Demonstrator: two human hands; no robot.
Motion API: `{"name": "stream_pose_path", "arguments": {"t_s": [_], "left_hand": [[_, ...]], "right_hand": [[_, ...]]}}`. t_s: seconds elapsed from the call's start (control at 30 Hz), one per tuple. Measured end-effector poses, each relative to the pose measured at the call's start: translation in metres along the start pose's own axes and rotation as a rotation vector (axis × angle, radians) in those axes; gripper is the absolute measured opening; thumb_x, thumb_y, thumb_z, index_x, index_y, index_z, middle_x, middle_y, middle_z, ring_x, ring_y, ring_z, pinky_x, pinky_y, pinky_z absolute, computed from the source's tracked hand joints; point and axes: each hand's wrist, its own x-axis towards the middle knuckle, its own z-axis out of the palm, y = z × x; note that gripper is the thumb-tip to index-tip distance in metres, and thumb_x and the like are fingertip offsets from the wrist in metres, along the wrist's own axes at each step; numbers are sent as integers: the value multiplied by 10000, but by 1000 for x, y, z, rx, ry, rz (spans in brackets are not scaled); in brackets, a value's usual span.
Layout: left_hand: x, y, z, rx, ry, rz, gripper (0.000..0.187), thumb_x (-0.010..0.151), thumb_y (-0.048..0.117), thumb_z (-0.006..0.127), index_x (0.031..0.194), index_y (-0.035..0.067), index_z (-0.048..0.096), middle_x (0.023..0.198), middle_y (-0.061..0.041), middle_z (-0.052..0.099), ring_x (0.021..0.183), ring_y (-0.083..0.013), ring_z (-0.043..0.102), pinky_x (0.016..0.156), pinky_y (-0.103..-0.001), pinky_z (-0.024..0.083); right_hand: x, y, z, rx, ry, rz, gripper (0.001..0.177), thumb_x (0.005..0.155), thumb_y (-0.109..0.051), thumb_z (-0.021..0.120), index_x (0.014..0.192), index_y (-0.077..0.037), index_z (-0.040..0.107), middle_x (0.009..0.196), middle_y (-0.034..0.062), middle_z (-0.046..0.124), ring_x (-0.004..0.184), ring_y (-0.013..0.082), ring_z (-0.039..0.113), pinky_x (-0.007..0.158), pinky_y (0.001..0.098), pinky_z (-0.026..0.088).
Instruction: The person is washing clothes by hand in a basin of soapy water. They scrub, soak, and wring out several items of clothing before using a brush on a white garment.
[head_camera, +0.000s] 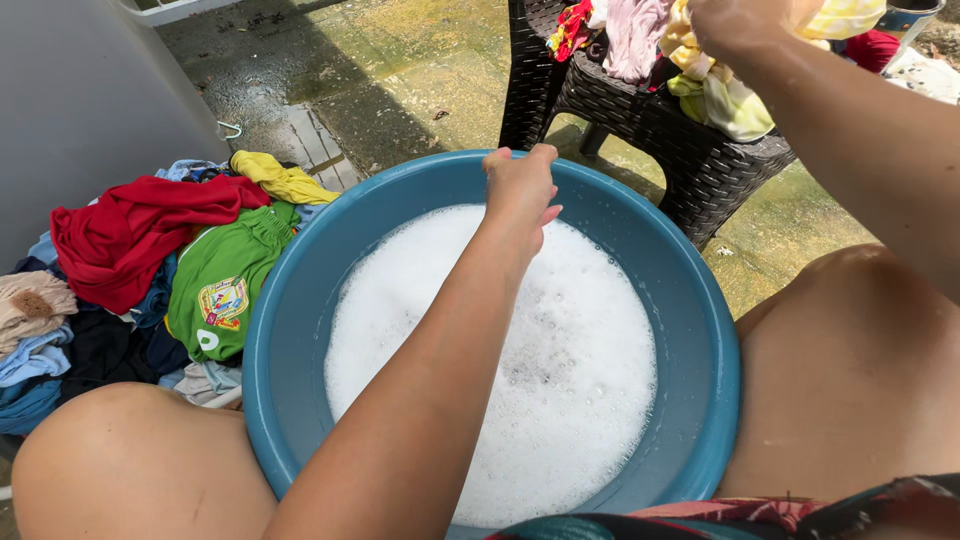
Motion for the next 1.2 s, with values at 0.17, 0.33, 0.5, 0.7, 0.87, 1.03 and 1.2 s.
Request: {"name": "stream_pose_path", "arguments": {"t_s": [0.17, 0.33, 0.5, 0.7, 0.87, 1.03, 1.2], "left_hand": [[-28, -21, -95, 405, 187, -52, 598, 867, 288, 666, 1404, 89, 497, 1346, -150, 607, 1196, -287, 631, 946, -429, 540], [-61, -31, -162, 459, 383, -108, 551, 884, 320, 662, 1371, 94, 538, 1381, -135, 591, 1257, -301, 591, 1002, -419, 510], [-73, -38, -186, 514, 446, -2, 518, 887, 348, 665, 1320, 71, 602, 1297, -170, 669, 1209, -321, 633, 1007, -416, 514], [-67, -67, -179, 635, 270, -70, 505, 868, 375, 652, 1274, 77, 623, 1302, -145, 671, 1201, -301, 646, 999, -419, 515], [-82, -80, -160, 328, -177, -107, 647, 928, 614, 531, 1274, 78, 637, 1300, -170, 683, 1188, -260, 597, 1061, -452, 365], [-88, -69, -150, 14, -479, -167, 537, 933, 557, 461, 1239, 152, 636, 1221, -99, 719, 1062, -171, 693, 964, -476, 438], [-46, -66, -157, 74, -249, 124, 305, 986, 206, 630, 1215, 20, 706, 986, -155, 744, 727, -150, 650, 694, -340, 580]], "right_hand": [[-118, -87, 55, 290, -569, -602, 343, 1003, -362, 583, 1114, -70, 725, 1023, 107, 801, 923, 209, 793, 844, 345, 621], [-195, -133, 102, -9, -1199, -340, 934, 829, -758, 369, 1602, -257, 215, 1661, 95, 189, 1533, 357, 173, 1152, 683, 197], [-312, -147, 137, -350, -1329, -657, 868, 933, -640, 366, 1262, 113, 647, 1426, 303, 589, 1321, 408, 580, 1102, 512, 432], [-355, -89, 106, -128, -1191, -1285, 563, 739, -44, 653, 1253, 143, 519, 1435, 345, 416, 1275, 453, 452, 1057, 483, 419], [-320, -98, 32, 443, -1616, -456, 404, 905, -6, 514, 1297, 11, 610, 1316, 123, 651, 1314, 229, 549, 1134, 378, 384], [-225, -111, -38, 851, -1293, -176, 404, 917, -224, 626, 1306, -125, 586, 1066, 70, 717, 792, 148, 617, 609, 306, 462], [-209, -74, 11, 978, -1093, 178, 350, 994, -261, 706, 1202, 1, 605, 858, 37, 629, 674, 116, 538, 517, 253, 426]]}}
